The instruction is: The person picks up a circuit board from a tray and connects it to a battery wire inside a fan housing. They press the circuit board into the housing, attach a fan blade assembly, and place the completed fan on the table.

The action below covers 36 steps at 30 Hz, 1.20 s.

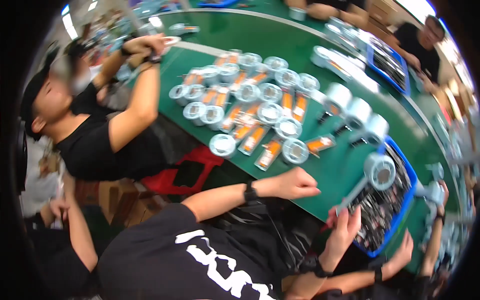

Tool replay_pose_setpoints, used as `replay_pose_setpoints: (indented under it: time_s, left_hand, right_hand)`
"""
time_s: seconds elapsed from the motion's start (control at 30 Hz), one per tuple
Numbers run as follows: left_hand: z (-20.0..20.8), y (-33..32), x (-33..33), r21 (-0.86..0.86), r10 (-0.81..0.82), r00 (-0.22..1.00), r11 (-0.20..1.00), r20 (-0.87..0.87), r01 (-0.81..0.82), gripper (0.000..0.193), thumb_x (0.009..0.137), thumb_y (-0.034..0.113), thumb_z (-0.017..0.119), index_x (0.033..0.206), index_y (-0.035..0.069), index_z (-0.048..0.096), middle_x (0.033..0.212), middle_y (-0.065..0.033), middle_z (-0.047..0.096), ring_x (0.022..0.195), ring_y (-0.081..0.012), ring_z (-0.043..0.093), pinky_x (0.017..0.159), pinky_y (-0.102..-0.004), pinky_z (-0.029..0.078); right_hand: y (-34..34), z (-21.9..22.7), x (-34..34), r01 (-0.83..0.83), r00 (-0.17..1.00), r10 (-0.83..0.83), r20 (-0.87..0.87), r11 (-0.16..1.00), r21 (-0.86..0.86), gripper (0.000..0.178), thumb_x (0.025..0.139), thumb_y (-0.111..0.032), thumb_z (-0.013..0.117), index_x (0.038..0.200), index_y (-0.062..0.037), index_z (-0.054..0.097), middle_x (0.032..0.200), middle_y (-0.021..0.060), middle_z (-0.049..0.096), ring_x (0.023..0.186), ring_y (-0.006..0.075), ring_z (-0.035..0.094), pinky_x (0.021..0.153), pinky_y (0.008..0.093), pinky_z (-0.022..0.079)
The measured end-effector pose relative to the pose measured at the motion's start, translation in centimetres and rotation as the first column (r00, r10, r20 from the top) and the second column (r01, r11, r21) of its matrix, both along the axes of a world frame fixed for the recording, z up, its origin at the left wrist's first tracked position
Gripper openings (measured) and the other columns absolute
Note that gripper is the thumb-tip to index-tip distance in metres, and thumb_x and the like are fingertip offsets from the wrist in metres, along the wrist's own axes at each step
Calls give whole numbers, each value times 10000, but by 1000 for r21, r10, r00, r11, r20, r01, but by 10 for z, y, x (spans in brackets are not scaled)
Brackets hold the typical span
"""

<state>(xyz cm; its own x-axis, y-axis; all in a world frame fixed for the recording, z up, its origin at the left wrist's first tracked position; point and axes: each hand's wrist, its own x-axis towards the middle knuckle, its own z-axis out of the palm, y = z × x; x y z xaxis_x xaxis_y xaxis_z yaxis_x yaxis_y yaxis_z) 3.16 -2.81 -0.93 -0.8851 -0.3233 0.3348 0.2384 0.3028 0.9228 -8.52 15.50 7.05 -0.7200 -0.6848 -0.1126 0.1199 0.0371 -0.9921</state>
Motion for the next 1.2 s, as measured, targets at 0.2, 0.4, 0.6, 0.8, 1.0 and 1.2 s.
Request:
replay_pose_setpoints:
  time_s: [0.2,0.4,0.6,0.8,1.0,1.2]
  left_hand:
    - [6,-4,10,-13,-38,999,999,27,38,411,927,176,661,634,-23,451,546,-156,398,479,-283,366,487,-393,333]
    - [8,-9,9,-58,-30,997,998,71,34,403,928,105,659,638,-20,410,564,-132,373,489,-272,356,485,-380,309]
    - [11,0,-4,-112,-86,996,990,27,88,393,922,92,657,640,-22,408,570,-133,363,486,-262,348,483,-380,300]
    - [15,-5,5,-114,18,995,993,95,-7,358,896,58,663,640,-23,426,565,-127,363,478,-245,352,477,-371,294]
    - [17,-5,9,-101,17,990,995,141,-2,349,896,66,669,641,-31,451,563,-133,392,474,-261,375,475,-369,300]
    - [16,-2,-2,-57,-24,992,998,123,31,338,880,15,646,636,-27,415,553,-108,361,468,-218,358,475,-363,267]
  right_hand:
    - [-30,50,-64,0,989,8,-150,999,52,311,1047,-303,522,1147,-19,600,750,50,642,538,85,529,479,195,381]
    - [-105,63,-188,-121,966,148,-211,983,137,294,1047,-347,522,929,-90,601,637,-4,556,480,58,425,435,225,289]
    - [-204,8,-320,137,689,469,-552,664,735,418,904,-426,604,844,-17,664,718,120,666,578,200,624,540,341,494]
    - [-237,-33,-316,442,506,458,-731,589,676,391,886,-383,613,1061,-59,744,1079,183,731,1027,361,702,900,453,556]
    - [-244,21,-284,428,311,729,-610,466,775,513,836,-439,734,1181,-60,700,1176,175,703,1100,373,669,968,477,522]
    - [-290,-18,-318,-164,122,679,-724,733,660,660,787,-434,776,1320,-89,594,1189,218,675,1138,353,646,998,471,496]
